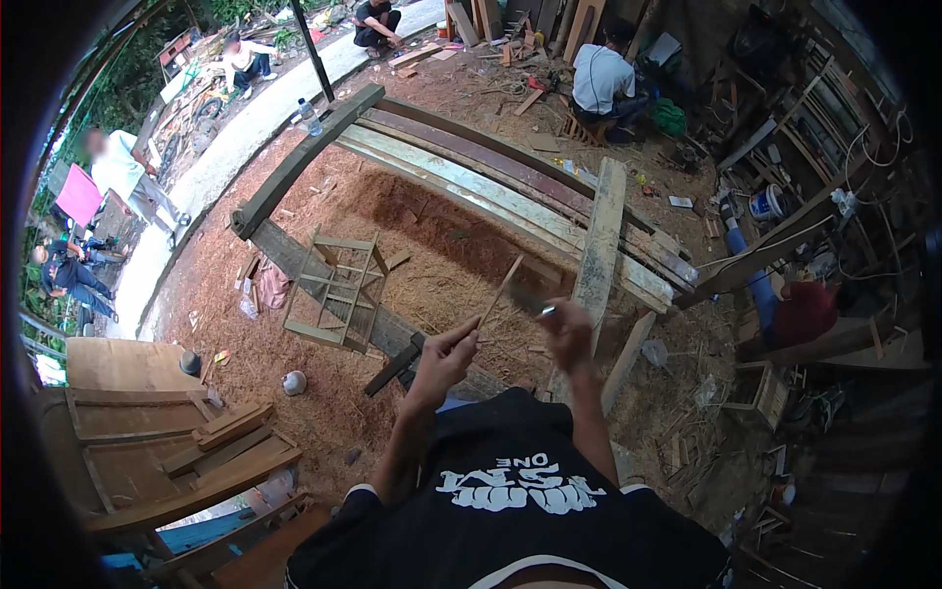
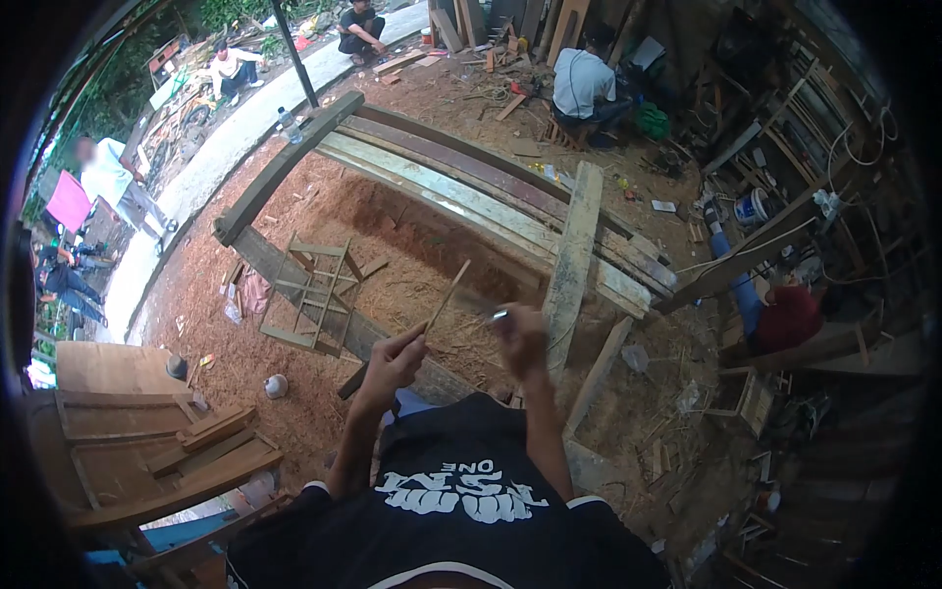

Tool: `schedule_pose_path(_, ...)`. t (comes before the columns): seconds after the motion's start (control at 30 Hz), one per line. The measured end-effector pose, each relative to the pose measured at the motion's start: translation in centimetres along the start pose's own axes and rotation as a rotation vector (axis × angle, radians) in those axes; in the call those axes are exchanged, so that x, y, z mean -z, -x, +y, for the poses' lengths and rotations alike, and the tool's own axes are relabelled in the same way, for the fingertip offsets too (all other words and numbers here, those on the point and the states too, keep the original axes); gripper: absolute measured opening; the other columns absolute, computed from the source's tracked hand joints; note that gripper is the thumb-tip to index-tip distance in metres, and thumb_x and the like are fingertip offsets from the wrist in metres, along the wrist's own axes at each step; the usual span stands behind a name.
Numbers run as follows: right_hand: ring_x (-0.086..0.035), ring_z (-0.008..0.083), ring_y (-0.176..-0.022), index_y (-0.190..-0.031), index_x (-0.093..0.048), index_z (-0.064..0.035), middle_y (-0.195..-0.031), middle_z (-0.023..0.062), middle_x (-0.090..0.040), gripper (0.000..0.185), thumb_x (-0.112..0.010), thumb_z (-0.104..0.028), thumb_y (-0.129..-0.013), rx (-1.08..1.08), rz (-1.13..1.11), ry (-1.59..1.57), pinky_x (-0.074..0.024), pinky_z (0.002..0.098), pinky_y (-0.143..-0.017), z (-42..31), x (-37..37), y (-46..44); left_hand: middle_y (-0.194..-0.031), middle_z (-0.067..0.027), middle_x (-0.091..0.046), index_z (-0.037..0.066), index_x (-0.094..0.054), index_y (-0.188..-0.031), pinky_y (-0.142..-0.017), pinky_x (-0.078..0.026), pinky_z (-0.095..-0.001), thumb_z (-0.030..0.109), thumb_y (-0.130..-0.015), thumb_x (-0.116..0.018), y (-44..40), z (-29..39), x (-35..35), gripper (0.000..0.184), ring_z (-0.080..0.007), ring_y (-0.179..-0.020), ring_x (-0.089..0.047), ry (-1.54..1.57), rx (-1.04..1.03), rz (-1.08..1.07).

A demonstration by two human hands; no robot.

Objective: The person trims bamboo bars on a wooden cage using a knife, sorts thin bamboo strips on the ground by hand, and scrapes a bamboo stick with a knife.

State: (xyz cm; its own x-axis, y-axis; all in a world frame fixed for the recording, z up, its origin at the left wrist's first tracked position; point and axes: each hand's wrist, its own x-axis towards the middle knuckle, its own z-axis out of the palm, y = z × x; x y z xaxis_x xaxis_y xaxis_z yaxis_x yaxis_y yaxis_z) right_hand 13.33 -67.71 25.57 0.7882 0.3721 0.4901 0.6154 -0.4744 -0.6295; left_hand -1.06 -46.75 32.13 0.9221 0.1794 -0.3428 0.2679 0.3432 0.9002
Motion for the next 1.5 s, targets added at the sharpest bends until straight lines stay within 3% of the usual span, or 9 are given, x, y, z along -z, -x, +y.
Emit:
schedule_pose_path(0.07, -0.066, 0.0366, -0.079, -0.099, -0.066, -0.0106, -0.084, 0.0150, -0.068, 0.031, -0.056, -0.040, -0.103, -0.449, 0.089, 0.207, -0.0476, 0.0483, -0.070, 5.1, 2.8, -0.3, -0.073, 0.0094, -0.047, 0.004, -0.062, -0.139, -0.047, -0.026, -0.0192, 0.018, -0.105, -0.059, 1.0, -1.3, 2.2, 0.036, -0.0001, -0.056, -0.035, 0.044, 0.015, -0.092)
schedule_pose_path(0.33, -0.067, 0.0389, -0.079, -0.102, -0.064, -0.0055, -0.086, 0.0186, -0.067, 0.050, -0.046, -0.052, -0.106, -0.325, -0.002, -0.050, -0.0490, 0.0459, -0.069, 0.4, 3.9, 0.1, -0.076, 0.0068, -0.052, 0.004, -0.058, -0.142, -0.046, -0.027, -0.0185, 0.019, -0.106, -0.057, -2.3, -2.6, 2.1, 0.039, 0.0008, -0.054, -0.035, -0.036, -0.059, 0.088)
schedule_pose_path(0.57, -0.065, 0.0363, -0.083, -0.104, -0.066, -0.0032, -0.085, 0.0161, -0.066, 0.027, -0.063, -0.030, -0.100, -0.025, -0.269, -0.258, -0.0497, 0.0450, -0.075, -6.2, -0.6, 1.1, -0.079, 0.0082, -0.054, 0.002, -0.058, -0.142, -0.054, -0.031, -0.0171, 0.019, -0.104, -0.059, -4.0, -3.0, -0.1, 0.041, 0.0015, -0.064, -0.040, -0.128, -0.137, 0.069)
schedule_pose_path(0.87, -0.064, 0.0362, -0.083, -0.103, -0.066, -0.0037, -0.086, 0.0158, -0.065, 0.024, -0.067, -0.027, -0.097, 0.079, -0.273, -0.109, -0.0487, 0.0427, -0.071, -5.5, -0.4, 0.2, -0.077, 0.0100, -0.052, 0.004, -0.063, -0.138, -0.054, -0.030, -0.0205, 0.017, -0.103, -0.060, -2.2, -3.0, -0.2, 0.037, 0.0001, -0.064, -0.040, -0.192, -0.123, -0.013)
schedule_pose_path(0.97, -0.066, 0.0316, -0.077, -0.099, -0.066, -0.0051, -0.085, 0.0150, -0.066, 0.023, -0.065, -0.028, -0.098, 0.067, 0.017, -0.017, -0.0496, 0.0412, -0.067, -0.7, -1.6, 0.1, -0.075, 0.0094, -0.051, 0.005, -0.065, -0.136, -0.052, -0.030, -0.0201, 0.018, -0.104, -0.060, -0.8, -2.3, 0.2, 0.035, -0.0005, -0.061, -0.039, -0.142, -0.081, -0.008)
schedule_pose_path(1.1, -0.071, 0.0393, -0.083, -0.106, -0.066, -0.0139, -0.089, 0.0154, -0.072, 0.048, -0.044, -0.056, -0.104, -0.562, -0.002, 0.235, -0.0533, 0.0481, -0.067, 5.2, 4.6, -1.4, -0.071, 0.0098, -0.046, 0.002, -0.059, -0.141, -0.048, -0.026, -0.0183, 0.022, -0.105, -0.059, 1.1, -3.7, 1.7, 0.041, 0.0001, -0.056, -0.036, -0.156, -0.061, -0.076)
schedule_pose_path(1.23, -0.072, 0.0396, -0.084, -0.111, -0.065, -0.0140, -0.089, 0.0160, -0.073, 0.047, -0.045, -0.057, -0.104, -0.449, -0.014, 0.113, -0.0530, 0.0482, -0.066, 3.3, 5.2, -1.2, -0.075, 0.0074, -0.050, 0.003, -0.059, -0.141, -0.049, -0.032, -0.0188, 0.016, -0.107, -0.054, -0.8, -4.4, 3.0, 0.036, -0.0005, -0.057, -0.040, -0.066, -0.067, 0.106)
schedule_pose_path(1.37, -0.056, 0.0114, -0.065, -0.115, -0.061, -0.0080, -0.075, 0.0040, -0.062, 0.040, -0.072, -0.041, -0.096, -0.444, -0.137, -0.239, -0.0442, 0.0319, -0.060, -0.4, 0.5, 0.4, -0.077, 0.0048, -0.051, -0.001, -0.060, -0.138, -0.054, -0.036, -0.0206, 0.016, -0.107, -0.054, -2.7, -2.7, 1.4, 0.036, -0.0030, -0.065, -0.043, -0.213, -0.107, -0.054)
schedule_pose_path(1.5, -0.047, 0.0042, -0.064, -0.111, -0.063, -0.0025, -0.072, -0.0038, -0.057, 0.034, -0.074, -0.031, -0.096, -0.493, -0.034, -0.695, -0.0361, 0.0253, -0.057, -4.5, -1.7, 0.5, -0.081, 0.0035, -0.053, -0.001, -0.059, -0.138, -0.062, -0.041, -0.0228, 0.016, -0.107, -0.055, -4.3, -3.2, -0.2, 0.036, -0.0053, -0.070, -0.046, -0.295, -0.132, -0.158)
